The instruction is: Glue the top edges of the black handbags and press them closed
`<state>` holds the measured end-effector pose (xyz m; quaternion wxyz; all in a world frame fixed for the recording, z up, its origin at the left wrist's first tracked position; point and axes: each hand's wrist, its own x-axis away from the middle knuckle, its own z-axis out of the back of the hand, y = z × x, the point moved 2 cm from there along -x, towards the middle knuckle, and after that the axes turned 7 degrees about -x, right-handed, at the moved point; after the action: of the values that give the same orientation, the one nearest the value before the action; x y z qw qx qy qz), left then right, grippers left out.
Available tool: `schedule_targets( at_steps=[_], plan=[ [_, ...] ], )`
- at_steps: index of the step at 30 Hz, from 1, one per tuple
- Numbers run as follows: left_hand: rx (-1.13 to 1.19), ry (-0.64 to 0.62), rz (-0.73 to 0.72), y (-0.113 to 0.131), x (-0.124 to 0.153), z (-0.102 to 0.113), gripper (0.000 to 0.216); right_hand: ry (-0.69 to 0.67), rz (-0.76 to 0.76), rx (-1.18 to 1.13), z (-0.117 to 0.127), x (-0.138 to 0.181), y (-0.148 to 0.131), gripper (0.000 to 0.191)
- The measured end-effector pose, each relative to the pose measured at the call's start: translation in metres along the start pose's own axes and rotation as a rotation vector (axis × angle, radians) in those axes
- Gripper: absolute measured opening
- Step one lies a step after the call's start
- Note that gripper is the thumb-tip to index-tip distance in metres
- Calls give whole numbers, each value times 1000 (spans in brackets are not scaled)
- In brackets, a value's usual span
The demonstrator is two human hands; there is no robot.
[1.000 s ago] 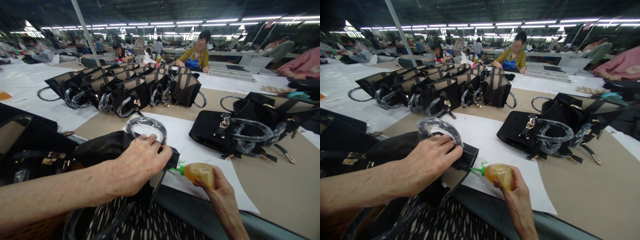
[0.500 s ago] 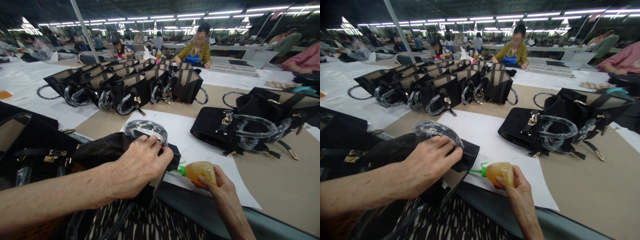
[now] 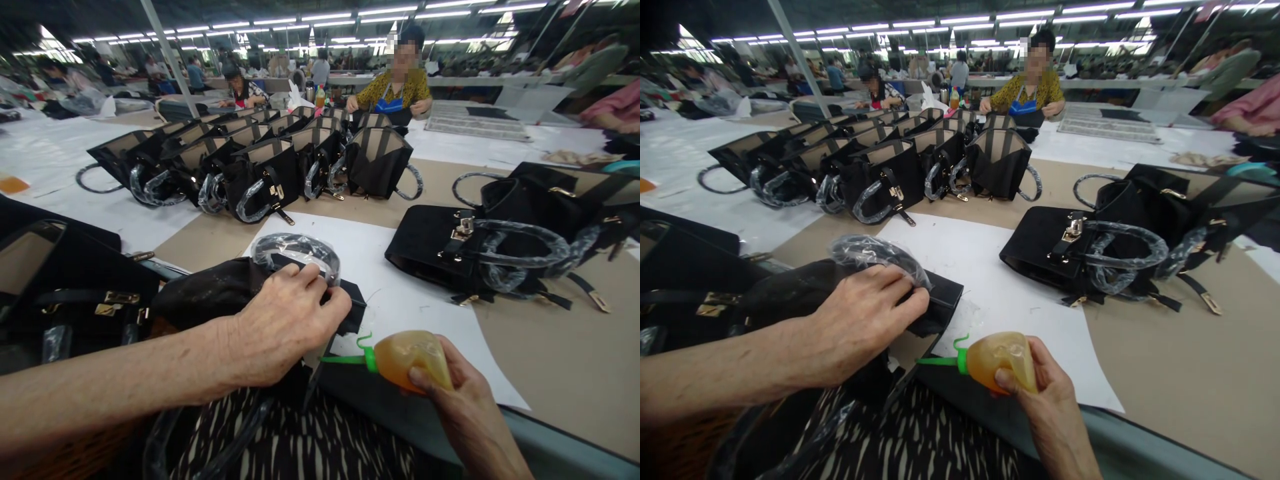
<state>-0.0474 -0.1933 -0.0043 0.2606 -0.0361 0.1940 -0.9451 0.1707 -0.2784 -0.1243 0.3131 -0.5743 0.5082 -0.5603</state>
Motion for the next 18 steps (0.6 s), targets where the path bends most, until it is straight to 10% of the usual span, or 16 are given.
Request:
schedule_targets(
  at_steps=[18],
  plan=[
    [-51,53,-6,2,0,-5,34,-3,3,11,-8,14,0,37]
  ],
)
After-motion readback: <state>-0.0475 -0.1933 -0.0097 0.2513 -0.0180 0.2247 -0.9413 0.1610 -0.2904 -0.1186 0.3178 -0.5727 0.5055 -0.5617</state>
